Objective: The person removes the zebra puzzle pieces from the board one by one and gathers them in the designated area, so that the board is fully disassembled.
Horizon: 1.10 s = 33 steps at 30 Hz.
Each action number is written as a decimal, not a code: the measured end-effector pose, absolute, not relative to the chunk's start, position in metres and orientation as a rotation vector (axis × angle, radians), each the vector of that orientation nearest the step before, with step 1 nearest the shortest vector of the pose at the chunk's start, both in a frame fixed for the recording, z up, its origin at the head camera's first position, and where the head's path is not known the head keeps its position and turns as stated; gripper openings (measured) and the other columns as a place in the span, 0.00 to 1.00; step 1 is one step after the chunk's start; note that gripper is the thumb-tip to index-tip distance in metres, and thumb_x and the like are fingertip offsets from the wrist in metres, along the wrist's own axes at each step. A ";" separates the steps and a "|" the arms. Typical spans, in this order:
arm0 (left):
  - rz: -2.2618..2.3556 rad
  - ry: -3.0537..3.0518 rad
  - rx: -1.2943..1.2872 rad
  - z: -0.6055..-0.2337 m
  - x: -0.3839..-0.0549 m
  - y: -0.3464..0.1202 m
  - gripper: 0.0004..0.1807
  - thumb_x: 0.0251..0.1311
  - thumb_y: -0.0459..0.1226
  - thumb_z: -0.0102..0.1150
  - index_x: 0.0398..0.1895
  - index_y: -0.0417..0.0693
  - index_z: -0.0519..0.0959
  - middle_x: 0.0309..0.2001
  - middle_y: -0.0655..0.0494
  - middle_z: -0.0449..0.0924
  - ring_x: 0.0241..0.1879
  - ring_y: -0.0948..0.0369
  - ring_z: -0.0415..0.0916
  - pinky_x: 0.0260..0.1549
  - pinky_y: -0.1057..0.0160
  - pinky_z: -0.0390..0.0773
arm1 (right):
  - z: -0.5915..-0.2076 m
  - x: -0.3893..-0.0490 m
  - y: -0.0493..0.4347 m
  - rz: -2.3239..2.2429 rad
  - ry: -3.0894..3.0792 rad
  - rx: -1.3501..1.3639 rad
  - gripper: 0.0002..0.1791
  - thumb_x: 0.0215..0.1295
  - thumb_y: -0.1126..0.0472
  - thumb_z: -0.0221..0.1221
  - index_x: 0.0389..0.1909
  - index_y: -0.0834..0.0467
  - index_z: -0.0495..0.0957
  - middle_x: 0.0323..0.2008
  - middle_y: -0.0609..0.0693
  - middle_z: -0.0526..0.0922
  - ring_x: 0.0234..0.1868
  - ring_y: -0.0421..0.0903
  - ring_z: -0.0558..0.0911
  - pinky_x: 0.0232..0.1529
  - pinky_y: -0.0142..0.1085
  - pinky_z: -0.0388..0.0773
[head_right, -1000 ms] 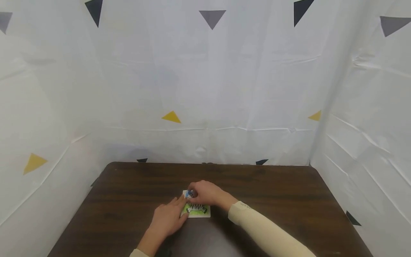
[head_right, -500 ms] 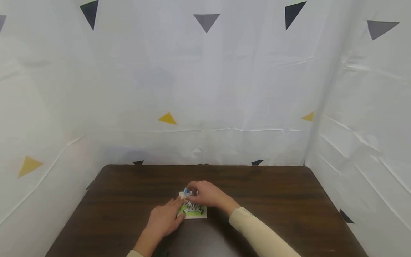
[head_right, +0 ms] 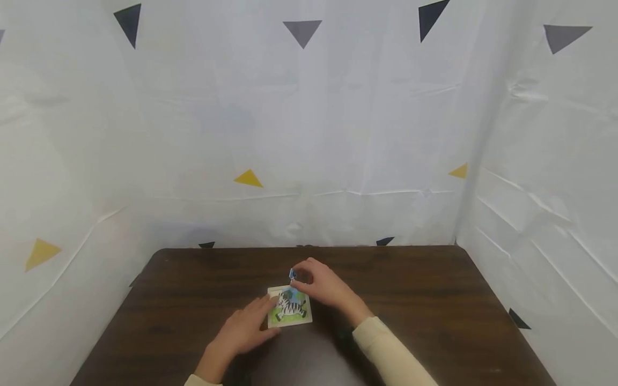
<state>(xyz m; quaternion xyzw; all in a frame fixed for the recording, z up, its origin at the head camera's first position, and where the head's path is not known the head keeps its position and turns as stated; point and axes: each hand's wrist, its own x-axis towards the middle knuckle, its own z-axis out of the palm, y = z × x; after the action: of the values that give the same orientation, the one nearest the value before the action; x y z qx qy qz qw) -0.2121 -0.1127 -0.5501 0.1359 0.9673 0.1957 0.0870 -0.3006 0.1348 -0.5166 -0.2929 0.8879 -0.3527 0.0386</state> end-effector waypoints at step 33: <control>0.898 2.689 0.397 -0.579 -0.256 -0.146 0.71 0.44 0.70 0.81 0.87 0.51 0.56 0.89 0.41 0.43 0.88 0.36 0.37 0.79 0.24 0.35 | -0.535 -0.309 0.187 -1.048 2.737 -0.578 0.21 0.72 0.57 0.71 0.62 0.59 0.85 0.49 0.52 0.82 0.46 0.46 0.81 0.47 0.46 0.83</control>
<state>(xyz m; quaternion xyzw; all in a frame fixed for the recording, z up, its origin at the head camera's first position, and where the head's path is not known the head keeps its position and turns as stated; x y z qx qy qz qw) -0.2562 -0.1460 -0.5791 0.1373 0.9302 0.3106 0.1391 -0.3088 0.1871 -0.5347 -0.1928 0.9135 -0.3498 0.0772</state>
